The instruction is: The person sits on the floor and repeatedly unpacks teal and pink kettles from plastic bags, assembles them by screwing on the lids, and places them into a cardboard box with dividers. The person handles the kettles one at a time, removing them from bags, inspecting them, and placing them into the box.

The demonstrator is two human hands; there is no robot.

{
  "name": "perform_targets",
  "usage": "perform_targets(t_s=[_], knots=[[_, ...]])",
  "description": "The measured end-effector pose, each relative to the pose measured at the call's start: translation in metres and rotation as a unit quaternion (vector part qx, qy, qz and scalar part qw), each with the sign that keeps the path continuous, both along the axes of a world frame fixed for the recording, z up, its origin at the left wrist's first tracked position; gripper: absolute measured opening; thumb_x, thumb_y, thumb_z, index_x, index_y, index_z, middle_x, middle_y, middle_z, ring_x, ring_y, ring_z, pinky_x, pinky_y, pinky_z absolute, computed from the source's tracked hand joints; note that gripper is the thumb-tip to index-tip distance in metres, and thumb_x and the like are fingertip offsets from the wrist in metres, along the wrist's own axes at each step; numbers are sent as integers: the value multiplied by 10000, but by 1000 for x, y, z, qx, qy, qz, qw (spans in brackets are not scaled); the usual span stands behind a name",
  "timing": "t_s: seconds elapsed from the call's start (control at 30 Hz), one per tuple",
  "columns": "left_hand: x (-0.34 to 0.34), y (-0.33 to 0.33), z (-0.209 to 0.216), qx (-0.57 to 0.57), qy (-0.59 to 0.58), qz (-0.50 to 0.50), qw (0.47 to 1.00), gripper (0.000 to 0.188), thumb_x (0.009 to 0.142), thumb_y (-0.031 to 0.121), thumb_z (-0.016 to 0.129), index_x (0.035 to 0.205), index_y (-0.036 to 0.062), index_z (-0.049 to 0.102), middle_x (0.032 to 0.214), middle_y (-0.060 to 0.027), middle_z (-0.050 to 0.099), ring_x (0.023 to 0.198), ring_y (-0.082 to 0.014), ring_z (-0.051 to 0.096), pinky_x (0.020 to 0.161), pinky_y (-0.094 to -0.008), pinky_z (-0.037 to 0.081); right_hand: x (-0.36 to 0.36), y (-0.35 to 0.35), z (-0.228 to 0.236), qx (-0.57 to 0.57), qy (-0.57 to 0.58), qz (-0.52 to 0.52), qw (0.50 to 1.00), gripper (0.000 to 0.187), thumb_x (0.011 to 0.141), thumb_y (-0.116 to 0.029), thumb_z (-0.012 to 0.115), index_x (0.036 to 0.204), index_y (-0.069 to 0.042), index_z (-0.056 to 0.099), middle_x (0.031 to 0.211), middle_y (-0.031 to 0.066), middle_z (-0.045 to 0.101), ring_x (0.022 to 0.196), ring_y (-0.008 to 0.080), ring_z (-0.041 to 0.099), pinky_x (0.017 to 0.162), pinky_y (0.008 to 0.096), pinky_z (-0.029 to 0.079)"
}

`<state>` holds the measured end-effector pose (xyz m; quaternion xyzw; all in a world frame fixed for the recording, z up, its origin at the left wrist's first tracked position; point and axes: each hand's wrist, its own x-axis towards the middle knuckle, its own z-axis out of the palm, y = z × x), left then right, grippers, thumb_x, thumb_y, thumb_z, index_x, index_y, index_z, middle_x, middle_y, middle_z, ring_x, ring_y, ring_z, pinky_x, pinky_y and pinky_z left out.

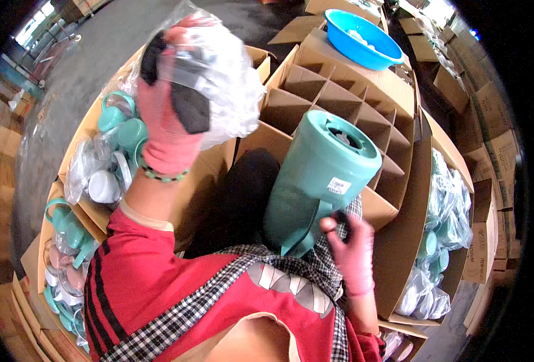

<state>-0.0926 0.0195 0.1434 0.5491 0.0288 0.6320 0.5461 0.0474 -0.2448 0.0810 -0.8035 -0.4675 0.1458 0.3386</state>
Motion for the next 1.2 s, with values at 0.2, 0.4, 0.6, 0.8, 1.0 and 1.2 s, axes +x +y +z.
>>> perform_targets(t_s=[0.2, 0.4, 0.6, 0.8, 1.0, 1.2], knots=[[49, -87, -1, 112, 57, -196, 973, 600, 683, 99, 662, 1192, -10, 363, 1252, -123, 332, 1072, -151, 390, 860, -274, 347, 1, 66, 30, 215, 135, 54, 966, 439, 628, -218, 716, 952, 8, 526, 843, 103, 585, 798, 218, 564, 711, 287, 437], [15, -74, -22, 365, 297, -82, 879, 618, 612, 219, 714, 1096, -19, 412, 1044, -189, 487, 942, -327, 506, 813, -411, 389, 22, 51, 46, 273, 318, 18, 907, 264, 820, -118, 485, 1047, 16, 501, 945, 86, 579, 863, 170, 548, 761, 276, 427], [31, 5, -70, -68, 471, -329, 816, 674, 711, 370, 606, 1227, 26, 340, 1075, -93, 511, 1041, -237, 459, 922, -326, 322, 22, 18, 52, 232, 158, 372, 885, 352, 692, -125, 624, 1015, -25, 524, 1032, 101, 528, 1020, 253, 469, 880, 349, 364], [63, 45, -29, -105, 196, -346, 911, 646, 737, 371, 559, 1234, 29, 326, 1119, -95, 471, 1051, -230, 449, 927, -328, 327, 74, 45, 74, 51, -382, 149, 911, 216, 584, -51, 611, 794, -20, 574, 951, 134, 540, 1057, 311, 429, 851, 409, 361], [149, 42, -152, -375, 55, -537, 754, 619, 763, 372, 511, 1241, 33, 311, 1163, -97, 432, 1061, -223, 439, 932, -331, 331, 189, 50, -25, -44, -289, 17, 956, 213, 698, -94, 552, 901, -52, 602, 876, 164, 586, 880, 325, 538, 786, 376, 424], [108, 11, -192, -377, -28, -687, 621, 594, 789, 373, 464, 1248, 36, 297, 1207, -99, 393, 1070, -216, 429, 937, -333, 336, 108, -19, -54, 192, 60, 52, 978, 332, 636, 62, 577, 953, -34, 540, 1103, 110, 517, 1011, 224, 492, 877, 322, 378]])
